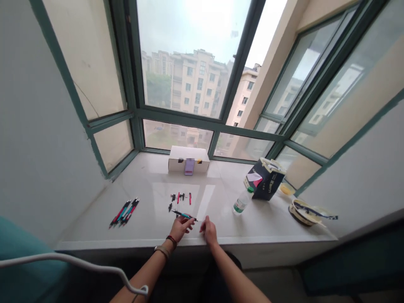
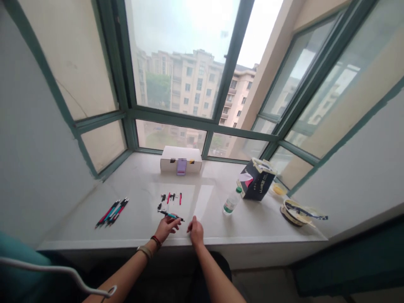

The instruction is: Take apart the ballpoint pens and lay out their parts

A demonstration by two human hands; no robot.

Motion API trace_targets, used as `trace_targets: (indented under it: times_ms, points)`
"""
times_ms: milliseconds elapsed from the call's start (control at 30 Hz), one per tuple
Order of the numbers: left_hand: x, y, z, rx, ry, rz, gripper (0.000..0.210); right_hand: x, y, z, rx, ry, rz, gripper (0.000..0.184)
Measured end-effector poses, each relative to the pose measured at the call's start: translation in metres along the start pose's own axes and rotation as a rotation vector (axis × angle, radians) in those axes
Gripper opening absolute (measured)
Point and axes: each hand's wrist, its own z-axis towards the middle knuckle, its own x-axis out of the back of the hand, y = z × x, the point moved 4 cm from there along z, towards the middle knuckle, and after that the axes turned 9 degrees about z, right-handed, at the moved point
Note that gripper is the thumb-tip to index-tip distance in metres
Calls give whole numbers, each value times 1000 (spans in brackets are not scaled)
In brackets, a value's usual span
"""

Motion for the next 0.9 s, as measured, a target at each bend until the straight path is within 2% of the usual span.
trace_targets:
  times_ms: [100,233,333,400,433,500,633,733,800,900]
  points:
    - [-22,-12,4,-49,-11,83,41,-4,12,0,-85,-83,183,69]
    - [-33,-31,11,-25,118,196,31,-8,10,9,-28,-104,91,60]
    - [-35,-27,16,98,320,333,14,-17,2,16,-42,36,-85,49]
    - [-34,-24,17,333,497,330,14,-23,-1,17,-98,183,-178,43]
    - [-36,-20,19,369,507,327,16,-26,-1,17,-137,241,-216,41]
    - [-39,-16,24,358,471,315,13,-30,0,17,-158,277,-254,36]
    - [-38,-20,28,181,373,353,10,-32,8,17,-46,150,-155,31]
    - [-34,-27,27,24,317,346,16,-30,15,16,-27,74,-21,34]
    - [-32,-32,27,-5,233,212,22,-31,18,15,-33,16,65,36]
    - [-28,-40,28,76,88,-45,34,-33,19,13,-49,-94,171,43]
